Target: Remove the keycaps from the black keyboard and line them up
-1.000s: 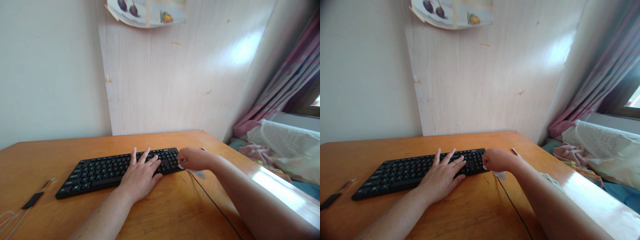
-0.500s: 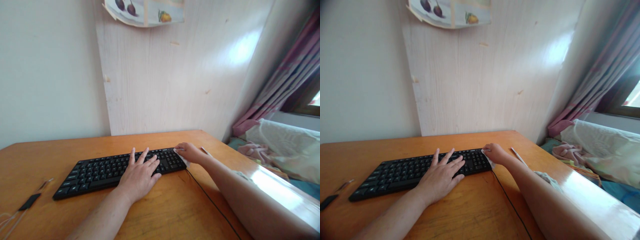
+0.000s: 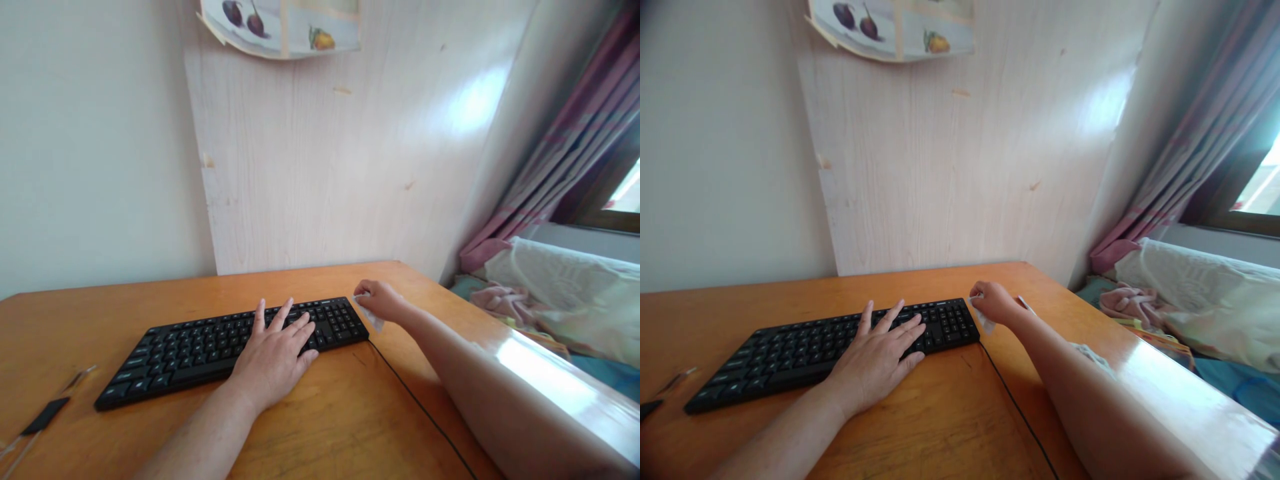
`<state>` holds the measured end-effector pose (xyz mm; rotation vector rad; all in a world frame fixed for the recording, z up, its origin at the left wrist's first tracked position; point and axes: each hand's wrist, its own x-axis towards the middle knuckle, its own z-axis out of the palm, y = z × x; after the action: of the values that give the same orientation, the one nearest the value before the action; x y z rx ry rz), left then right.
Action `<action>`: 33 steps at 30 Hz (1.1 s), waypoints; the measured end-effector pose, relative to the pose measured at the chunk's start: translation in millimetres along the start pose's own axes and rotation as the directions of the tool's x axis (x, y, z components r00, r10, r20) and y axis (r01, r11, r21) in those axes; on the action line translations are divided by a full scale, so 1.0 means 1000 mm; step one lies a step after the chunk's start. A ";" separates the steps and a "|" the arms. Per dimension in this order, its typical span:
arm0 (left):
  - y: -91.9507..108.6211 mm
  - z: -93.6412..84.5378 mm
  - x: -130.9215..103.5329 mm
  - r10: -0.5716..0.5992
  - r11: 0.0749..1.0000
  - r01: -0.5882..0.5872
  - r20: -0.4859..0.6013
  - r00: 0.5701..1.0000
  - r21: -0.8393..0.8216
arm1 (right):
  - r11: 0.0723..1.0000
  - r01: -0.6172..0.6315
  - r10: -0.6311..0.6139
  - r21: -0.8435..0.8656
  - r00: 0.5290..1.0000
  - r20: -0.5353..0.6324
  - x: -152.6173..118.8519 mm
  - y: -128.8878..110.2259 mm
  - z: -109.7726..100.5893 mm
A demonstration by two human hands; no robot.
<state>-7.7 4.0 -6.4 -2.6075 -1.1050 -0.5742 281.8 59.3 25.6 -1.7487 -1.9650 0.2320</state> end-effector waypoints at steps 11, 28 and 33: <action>0.000 0.001 0.000 -0.005 1.000 0.005 -0.015 1.000 -0.005 | 0.971 0.203 -0.195 -0.128 0.978 0.070 0.002 -0.005 0.011; 0.002 -0.003 0.001 0.000 1.000 0.000 -0.008 1.000 -0.005 | 0.961 0.193 -0.100 -0.198 0.910 0.401 -0.021 -0.033 -0.028; 0.002 -0.004 0.001 0.004 1.000 -0.004 -0.006 1.000 -0.004 | 0.970 0.191 -0.111 -0.148 0.898 0.426 -0.026 -0.036 -0.035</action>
<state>-7.2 1.6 -2.6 -2.6096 -1.0974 -0.5839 268.1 21.8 65.3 -1.7561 -2.4900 0.4062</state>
